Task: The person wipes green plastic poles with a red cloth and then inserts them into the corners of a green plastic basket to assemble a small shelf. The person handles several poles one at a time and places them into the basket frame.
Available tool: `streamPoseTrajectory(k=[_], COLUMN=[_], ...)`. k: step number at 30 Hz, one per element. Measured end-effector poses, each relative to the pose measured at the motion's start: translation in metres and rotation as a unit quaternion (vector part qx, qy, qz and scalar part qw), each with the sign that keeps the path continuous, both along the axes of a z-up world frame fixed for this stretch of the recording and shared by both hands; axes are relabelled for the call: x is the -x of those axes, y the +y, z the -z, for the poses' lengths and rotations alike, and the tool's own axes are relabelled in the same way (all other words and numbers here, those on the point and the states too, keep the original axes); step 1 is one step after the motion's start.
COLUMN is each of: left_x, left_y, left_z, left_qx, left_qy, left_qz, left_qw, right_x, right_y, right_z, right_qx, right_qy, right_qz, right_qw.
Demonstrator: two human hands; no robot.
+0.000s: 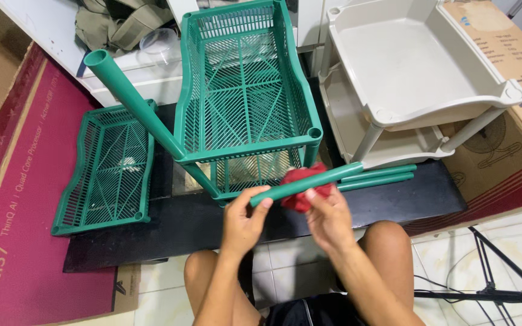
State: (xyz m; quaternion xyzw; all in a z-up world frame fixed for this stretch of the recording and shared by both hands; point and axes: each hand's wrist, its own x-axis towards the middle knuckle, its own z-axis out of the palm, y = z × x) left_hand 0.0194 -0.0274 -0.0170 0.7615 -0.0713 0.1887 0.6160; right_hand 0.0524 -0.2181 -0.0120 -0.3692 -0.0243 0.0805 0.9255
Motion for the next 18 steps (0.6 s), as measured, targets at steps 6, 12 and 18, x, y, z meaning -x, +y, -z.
streamPoseTrajectory(k=[6, 12, 18], left_x=[0.006, 0.002, -0.007], left_y=[0.035, 0.006, 0.002], left_z=[-0.001, 0.013, 0.018], left_qx=[0.097, 0.081, 0.214], left_qy=[0.124, 0.060, 0.169], left_qz=[0.004, 0.044, 0.052], left_qw=[0.988, 0.994, 0.961], right_x=[-0.026, 0.013, 0.010], right_y=[-0.061, -0.024, 0.005], right_z=[-0.014, -0.036, -0.030], right_qx=[-0.010, 0.407, 0.643], right_qy=[-0.059, -0.370, -0.551], right_qz=[0.127, 0.127, 0.161], right_qw=[0.990, 0.826, 0.508])
